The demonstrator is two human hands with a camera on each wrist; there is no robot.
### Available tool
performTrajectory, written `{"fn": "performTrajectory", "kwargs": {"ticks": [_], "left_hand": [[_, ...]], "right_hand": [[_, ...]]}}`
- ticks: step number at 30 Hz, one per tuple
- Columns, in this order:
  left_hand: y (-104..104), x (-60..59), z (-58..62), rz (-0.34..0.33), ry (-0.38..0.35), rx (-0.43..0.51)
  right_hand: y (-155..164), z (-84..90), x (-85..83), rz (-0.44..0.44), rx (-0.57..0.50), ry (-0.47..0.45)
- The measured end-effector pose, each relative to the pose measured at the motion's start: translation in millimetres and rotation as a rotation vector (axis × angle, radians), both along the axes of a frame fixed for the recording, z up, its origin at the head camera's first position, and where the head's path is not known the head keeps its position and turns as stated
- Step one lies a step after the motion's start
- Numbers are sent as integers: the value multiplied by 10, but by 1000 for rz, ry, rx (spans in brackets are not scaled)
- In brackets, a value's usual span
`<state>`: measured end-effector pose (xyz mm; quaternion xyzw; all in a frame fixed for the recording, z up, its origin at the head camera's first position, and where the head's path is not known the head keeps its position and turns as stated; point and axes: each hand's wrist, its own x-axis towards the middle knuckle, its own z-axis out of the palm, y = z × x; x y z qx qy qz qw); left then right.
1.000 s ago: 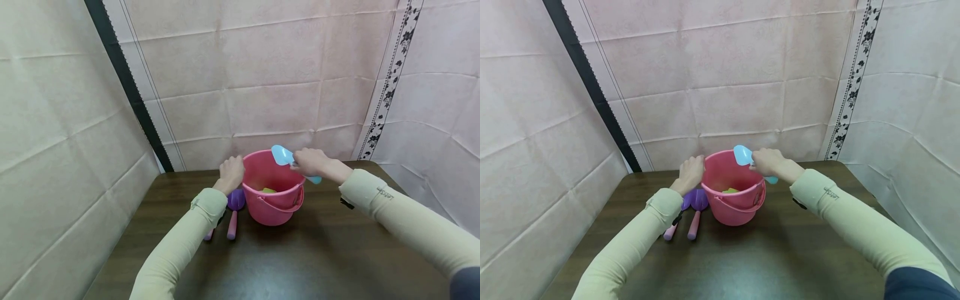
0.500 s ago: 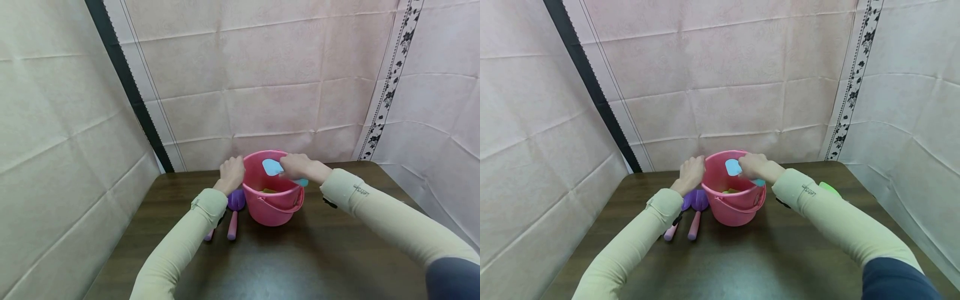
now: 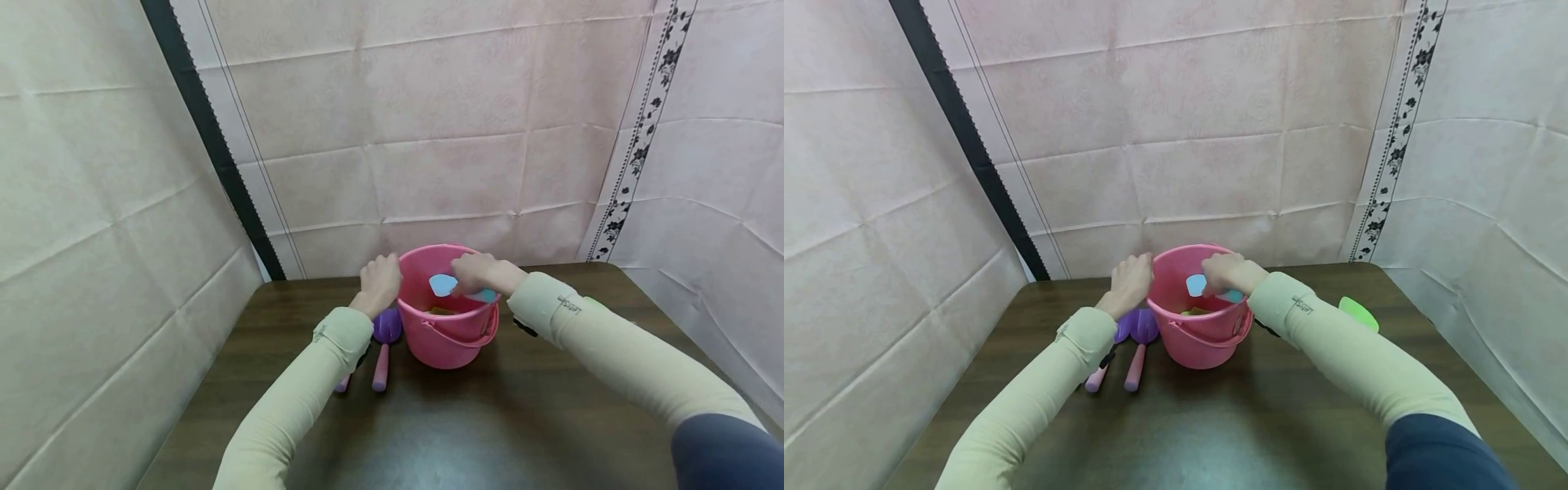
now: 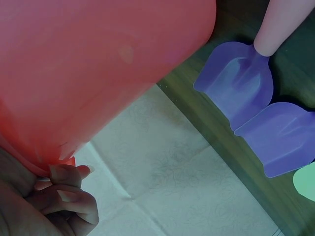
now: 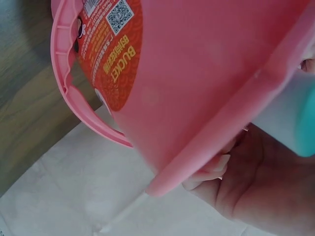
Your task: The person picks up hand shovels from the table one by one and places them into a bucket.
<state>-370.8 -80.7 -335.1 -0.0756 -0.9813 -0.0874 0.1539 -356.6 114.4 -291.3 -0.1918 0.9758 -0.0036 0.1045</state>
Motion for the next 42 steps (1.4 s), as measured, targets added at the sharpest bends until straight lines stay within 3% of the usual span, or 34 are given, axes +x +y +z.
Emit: {"fn": "performTrajectory", "kwargs": {"ticks": [8, 21, 28, 36, 42], "left_hand": [[-2, 0, -3, -1, 0, 5], [0, -2, -10, -5, -7, 5], [-2, 1, 12, 4, -8, 1], [-5, 4, 7, 1, -3, -1], [-4, -1, -6, 2, 4, 2]], "right_hand": [[-80, -53, -75, 31, 32, -52], [-140, -175, -115, -22, 33, -147], [-88, -249, -187, -35, -19, -182], [-100, -298, -118, -107, -67, -207], [-101, -330, -115, -111, -75, -211]]}}
